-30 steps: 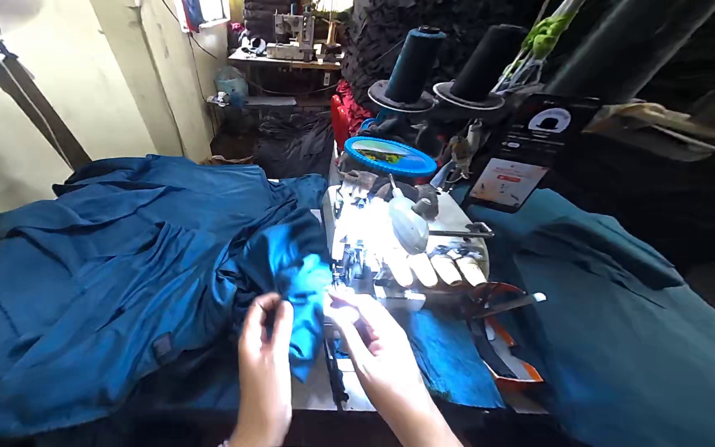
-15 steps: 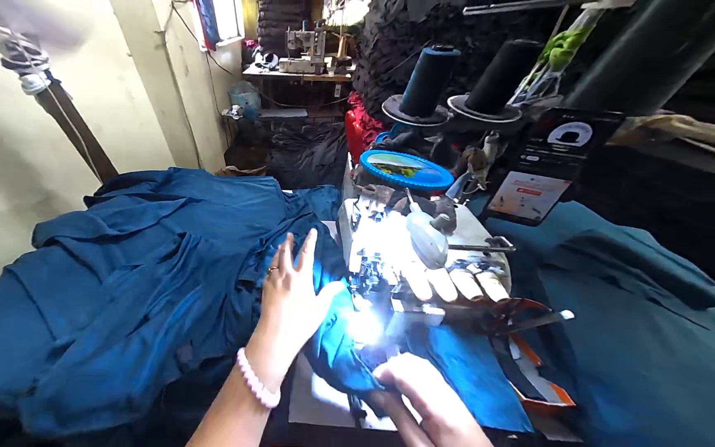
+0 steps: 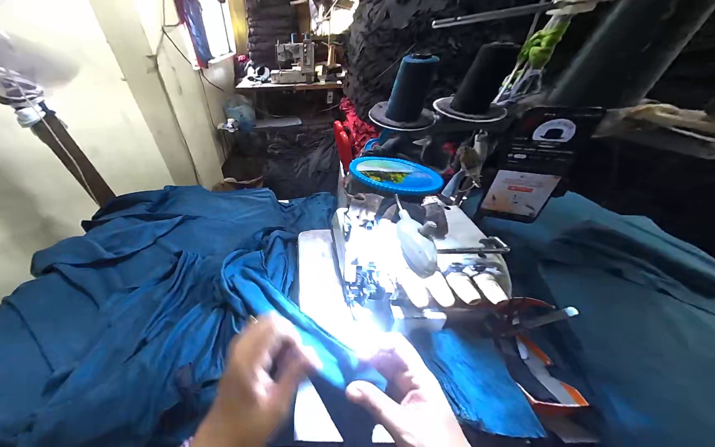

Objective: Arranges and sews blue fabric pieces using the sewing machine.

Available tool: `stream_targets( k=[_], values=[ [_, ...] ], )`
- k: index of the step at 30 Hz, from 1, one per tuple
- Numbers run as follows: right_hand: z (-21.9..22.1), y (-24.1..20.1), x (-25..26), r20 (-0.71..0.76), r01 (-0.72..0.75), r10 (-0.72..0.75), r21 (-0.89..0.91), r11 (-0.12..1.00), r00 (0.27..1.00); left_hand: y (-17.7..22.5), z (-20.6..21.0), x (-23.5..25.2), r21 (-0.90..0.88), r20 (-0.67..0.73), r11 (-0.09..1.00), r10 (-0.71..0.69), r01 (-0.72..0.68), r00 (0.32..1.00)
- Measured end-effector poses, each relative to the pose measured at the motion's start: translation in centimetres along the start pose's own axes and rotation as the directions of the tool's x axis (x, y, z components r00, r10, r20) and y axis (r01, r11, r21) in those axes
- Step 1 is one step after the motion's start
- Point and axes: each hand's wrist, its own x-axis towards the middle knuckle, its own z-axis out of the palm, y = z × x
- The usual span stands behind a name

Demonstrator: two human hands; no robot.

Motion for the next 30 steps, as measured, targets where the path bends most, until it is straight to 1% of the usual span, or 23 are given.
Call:
stream_targets(
  k=[1, 2, 3, 5, 7, 8, 9, 10, 11, 12, 13, 14, 15, 16, 17, 18, 19, 23, 25, 26, 27, 28, 30],
  values=[
    [0.6, 0.1, 0.2, -0.043, 0.027, -0.027, 0.008, 1.0, 0.999, 1.9, 1.3, -1.6, -0.156, 0.065, 0.987, -0.021, 0.031, 0.998],
    [1.1, 0.3, 0.4, -0.078, 0.051, -0.051, -0.004, 0.999, 0.996, 3.1, 2.8, -2.9, -0.243, 0.089, 0.967, -0.058, 0.078, 0.994],
    [1.5, 0.5, 0.6, -0.109, 0.064, -0.066, -0.026, 0.998, 0.992, 3.7, 4.1, -4.0, -0.294, 0.079, 0.949, -0.097, 0.116, 0.992],
    [1.7, 0.8, 1.1, -0.148, 0.047, -0.058, -0.076, 0.996, 0.987, 3.1, 5.8, -4.9, -0.365, 0.013, 0.92, -0.149, 0.144, 0.989],
    [0.8, 1.0, 1.2, -0.119, 0.022, -0.036, -0.12, 0.993, 0.992, 2.3, 5.5, -4.2, -0.398, -0.047, 0.906, -0.174, 0.142, 0.984],
    [0.1, 1.0, 1.1, -0.082, 0.005, -0.018, -0.151, 0.988, 0.996, 2.2, 4.9, -3.4, -0.375, -0.076, 0.917, -0.174, 0.133, 0.982],
    [-0.5, 1.0, 0.8, -0.043, -0.005, -0.003, -0.183, 0.983, 0.999, 2.1, 4.2, -2.4, -0.314, -0.113, 0.941, -0.166, 0.124, 0.98],
    [-1.0, 1.1, 0.5, -0.008, 0.0, -0.001, -0.208, 0.978, 1.0, 2.0, 3.7, -1.4, -0.206, -0.135, 0.974, -0.126, 0.097, 0.983],
    [-1.4, 1.3, 0.2, 0.009, 0.006, -0.004, -0.239, 0.971, 1.0, 1.6, 3.4, -0.3, -0.043, -0.137, 0.998, -0.053, 0.048, 0.989],
    [-1.6, 1.6, -0.1, 0.012, 0.017, -0.014, -0.279, 0.96, 1.0, 1.1, 3.5, 0.6, 0.151, -0.121, 0.989, 0.026, -0.008, 0.992],
    [-1.7, 2.2, -0.4, 0.004, 0.031, -0.032, -0.338, 0.941, 0.999, 0.5, 3.9, 1.5, 0.327, -0.078, 0.944, 0.077, -0.047, 0.994],
    [-1.9, 2.9, -0.7, -0.01, 0.042, -0.05, -0.412, 0.91, 0.999, 0.0, 4.4, 2.1, 0.445, -0.01, 0.894, 0.058, -0.048, 0.998],
    [-2.1, 3.5, -0.8, -0.024, 0.046, -0.066, -0.495, 0.868, 0.998, -0.4, 5.2, 2.7, 0.504, 0.058, 0.864, -0.011, -0.02, 0.998],
    [-2.3, 3.9, -0.9, -0.038, 0.038, -0.073, -0.572, 0.819, 0.997, -0.7, 5.9, 3.4, 0.527, 0.128, 0.849, -0.12, 0.035, 0.984],
    [-2.6, 4.1, -0.9, -0.041, 0.021, -0.061, -0.641, 0.767, 0.997, -0.8, 6.6, 4.1, 0.546, 0.205, 0.832, -0.249, 0.101, 0.946],
    [-2.8, 4.3, -0.9, -0.046, 0.001, -0.046, -0.688, 0.726, 0.998, -0.9, 7.2, 4.8, 0.564, 0.258, 0.813, -0.338, 0.142, 0.905],
    [-2.9, 4.4, -0.8, -0.059, -0.02, -0.033, -0.717, 0.697, 0.998, -1.2, 7.8, 5.4, 0.579, 0.269, 0.801, -0.362, 0.15, 0.892],
    [-2.6, 4.9, -0.6, -0.125, -0.061, -0.052, -0.755, 0.653, 0.991, -2.3, 9.1, 6.2, 0.564, 0.23, 0.815, -0.306, 0.13, 0.924],
    [-2.5, 4.5, -0.9, -0.109, -0.054, -0.052, -0.783, 0.62, 0.993, -2.5, 8.7, 5.7, 0.541, 0.22, 0.833, -0.271, 0.114, 0.937],
    [-2.5, 4.1, -1.3, -0.1, -0.034, -0.079, -0.809, 0.587, 0.992, -2.5, 8.2, 5.1, 0.528, 0.214, 0.843, -0.244, 0.098, 0.946],
    [-2.7, 3.5, -1.7, -0.095, -0.008, -0.132, -0.837, 0.547, 0.987, -2.5, 7.8, 4.2, 0.518, 0.197, 0.852, -0.2, 0.071, 0.96],
    [-3.2, 2.9, -2.1, -0.097, 0.016, -0.204, -0.872, 0.489, 0.974, -2.7, 7.5, 3.0, 0.52, 0.152, 0.854, -0.121, 0.024, 0.981],
    [-5.0, 1.6, -2.6, -0.103, 0.007, -0.32, -0.945, 0.326, 0.942, -2.5, 6.9, 0.0, 0.514, 0.055, 0.855, 0.044, -0.066, 0.998]
  ],
)
